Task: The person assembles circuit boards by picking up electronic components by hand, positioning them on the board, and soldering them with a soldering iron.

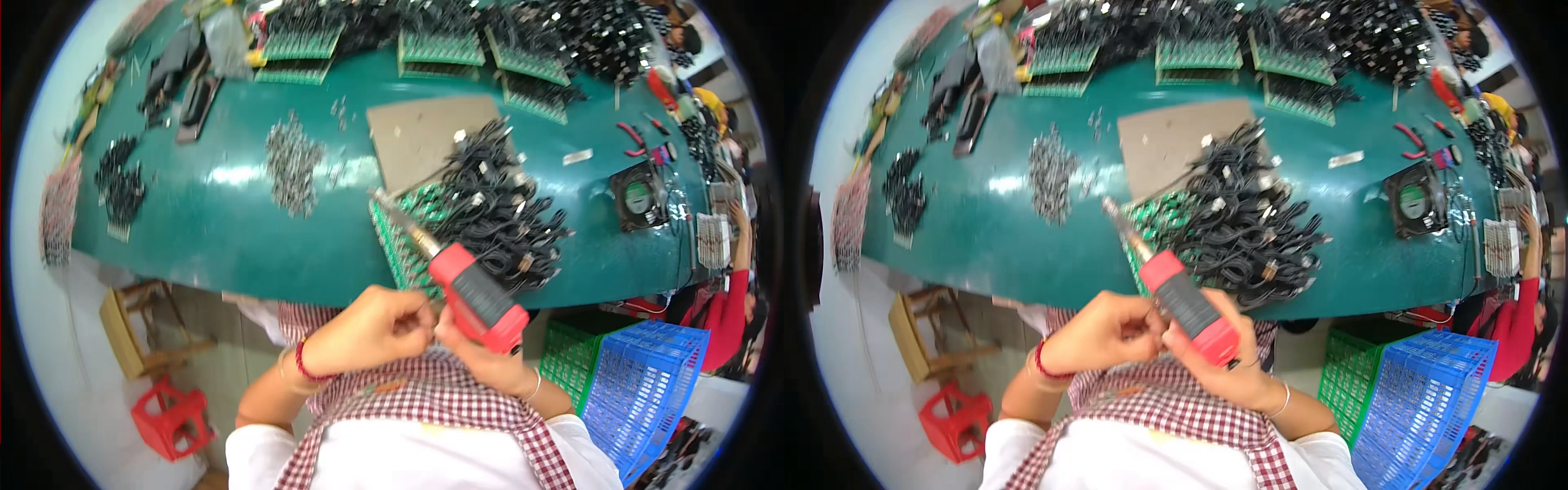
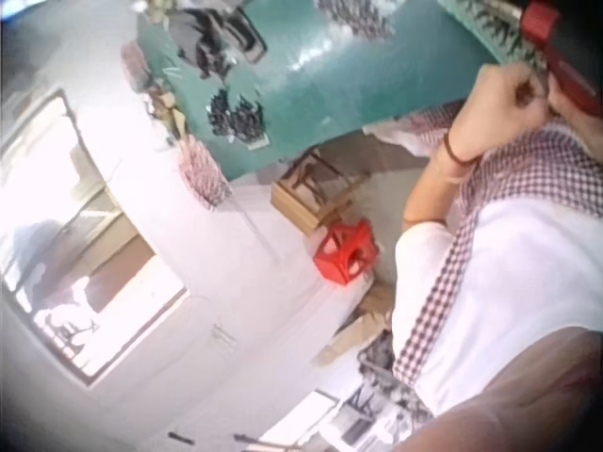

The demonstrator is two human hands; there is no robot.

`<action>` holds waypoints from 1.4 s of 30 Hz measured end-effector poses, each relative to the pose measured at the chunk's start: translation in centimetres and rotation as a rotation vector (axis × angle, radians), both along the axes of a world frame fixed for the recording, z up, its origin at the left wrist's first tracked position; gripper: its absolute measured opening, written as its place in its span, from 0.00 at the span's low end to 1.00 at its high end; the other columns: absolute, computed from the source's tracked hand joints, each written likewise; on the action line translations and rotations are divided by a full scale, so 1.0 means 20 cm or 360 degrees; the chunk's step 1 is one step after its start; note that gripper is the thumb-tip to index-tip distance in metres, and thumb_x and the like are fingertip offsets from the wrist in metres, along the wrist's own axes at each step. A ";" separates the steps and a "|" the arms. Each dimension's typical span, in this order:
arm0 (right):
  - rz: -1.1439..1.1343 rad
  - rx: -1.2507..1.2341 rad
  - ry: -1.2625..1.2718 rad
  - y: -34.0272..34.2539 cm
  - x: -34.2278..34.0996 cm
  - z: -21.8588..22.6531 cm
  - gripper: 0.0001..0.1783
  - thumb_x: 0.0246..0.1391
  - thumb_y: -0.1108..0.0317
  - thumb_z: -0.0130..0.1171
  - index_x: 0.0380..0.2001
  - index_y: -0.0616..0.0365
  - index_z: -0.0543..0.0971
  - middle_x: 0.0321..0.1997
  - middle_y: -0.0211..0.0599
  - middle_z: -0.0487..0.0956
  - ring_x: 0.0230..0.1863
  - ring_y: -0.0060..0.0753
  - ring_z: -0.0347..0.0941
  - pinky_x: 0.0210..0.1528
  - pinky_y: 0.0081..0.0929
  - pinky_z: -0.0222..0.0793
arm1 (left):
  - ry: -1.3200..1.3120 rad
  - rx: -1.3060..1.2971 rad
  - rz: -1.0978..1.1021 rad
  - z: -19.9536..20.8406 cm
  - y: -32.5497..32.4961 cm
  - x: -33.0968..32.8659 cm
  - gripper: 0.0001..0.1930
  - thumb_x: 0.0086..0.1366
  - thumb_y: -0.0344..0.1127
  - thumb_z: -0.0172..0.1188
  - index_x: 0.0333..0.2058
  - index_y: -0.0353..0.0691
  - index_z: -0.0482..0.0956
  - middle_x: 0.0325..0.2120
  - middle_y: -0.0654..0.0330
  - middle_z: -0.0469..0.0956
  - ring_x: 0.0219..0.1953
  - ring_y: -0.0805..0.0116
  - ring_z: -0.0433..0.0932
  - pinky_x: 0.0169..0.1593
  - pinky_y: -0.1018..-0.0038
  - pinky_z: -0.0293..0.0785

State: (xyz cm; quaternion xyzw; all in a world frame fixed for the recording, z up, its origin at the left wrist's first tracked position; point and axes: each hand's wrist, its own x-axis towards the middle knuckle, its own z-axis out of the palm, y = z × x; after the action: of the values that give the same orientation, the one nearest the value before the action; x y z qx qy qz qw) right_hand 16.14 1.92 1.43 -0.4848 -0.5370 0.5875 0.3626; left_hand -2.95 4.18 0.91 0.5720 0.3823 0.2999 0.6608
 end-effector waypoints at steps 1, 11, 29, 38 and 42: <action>0.0015 -0.0085 -0.0042 0.02 0.01 0.01 0.17 0.47 0.76 0.61 0.41 0.63 0.70 0.31 0.28 0.74 0.32 0.15 0.70 0.36 0.16 0.67 | 0.0028 -0.0107 -0.0057 -0.01 0.02 0.00 0.02 0.54 0.24 0.56 0.27 0.32 0.74 0.21 0.65 0.75 0.27 0.84 0.70 0.28 0.85 0.68; -0.0075 0.0092 -0.0017 -0.06 0.19 -0.07 0.24 0.57 0.62 0.54 0.51 0.64 0.63 0.23 0.35 0.71 0.24 0.24 0.68 0.31 0.26 0.70 | -0.0035 -0.0604 0.0495 -0.19 0.13 -0.19 0.02 0.57 0.26 0.54 0.27 0.33 0.73 0.23 0.60 0.76 0.21 0.80 0.72 0.25 0.83 0.69; 0.0051 -0.0190 0.0019 -0.17 0.29 -0.18 0.23 0.57 0.58 0.53 0.48 0.64 0.65 0.17 0.34 0.67 0.19 0.24 0.61 0.25 0.25 0.63 | -0.0039 -0.0707 0.0364 -0.23 0.23 -0.21 0.04 0.59 0.28 0.54 0.26 0.34 0.72 0.22 0.60 0.75 0.19 0.80 0.73 0.22 0.86 0.67; 0.0142 -0.0129 -0.0110 -0.18 0.31 -0.20 0.18 0.56 0.59 0.53 0.40 0.65 0.68 0.18 0.34 0.67 0.19 0.23 0.62 0.25 0.24 0.63 | -0.0014 -0.0695 0.0364 -0.23 0.23 -0.21 0.04 0.59 0.28 0.53 0.26 0.34 0.72 0.21 0.61 0.75 0.18 0.81 0.72 0.21 0.86 0.67; 0.0079 -0.0192 -0.0075 -0.18 0.30 -0.17 0.20 0.56 0.60 0.54 0.43 0.65 0.66 0.18 0.34 0.67 0.19 0.23 0.61 0.25 0.24 0.63 | -0.0022 -0.0700 0.0368 -0.23 0.23 -0.21 0.04 0.59 0.28 0.53 0.26 0.35 0.72 0.21 0.61 0.75 0.18 0.81 0.72 0.21 0.86 0.66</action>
State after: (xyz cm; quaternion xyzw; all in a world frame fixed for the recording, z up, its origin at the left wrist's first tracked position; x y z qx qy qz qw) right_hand 22.09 -1.64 -1.93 -0.5061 -0.5209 0.6159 0.3053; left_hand -7.14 8.80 -3.71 0.3649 0.4968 0.2869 0.7333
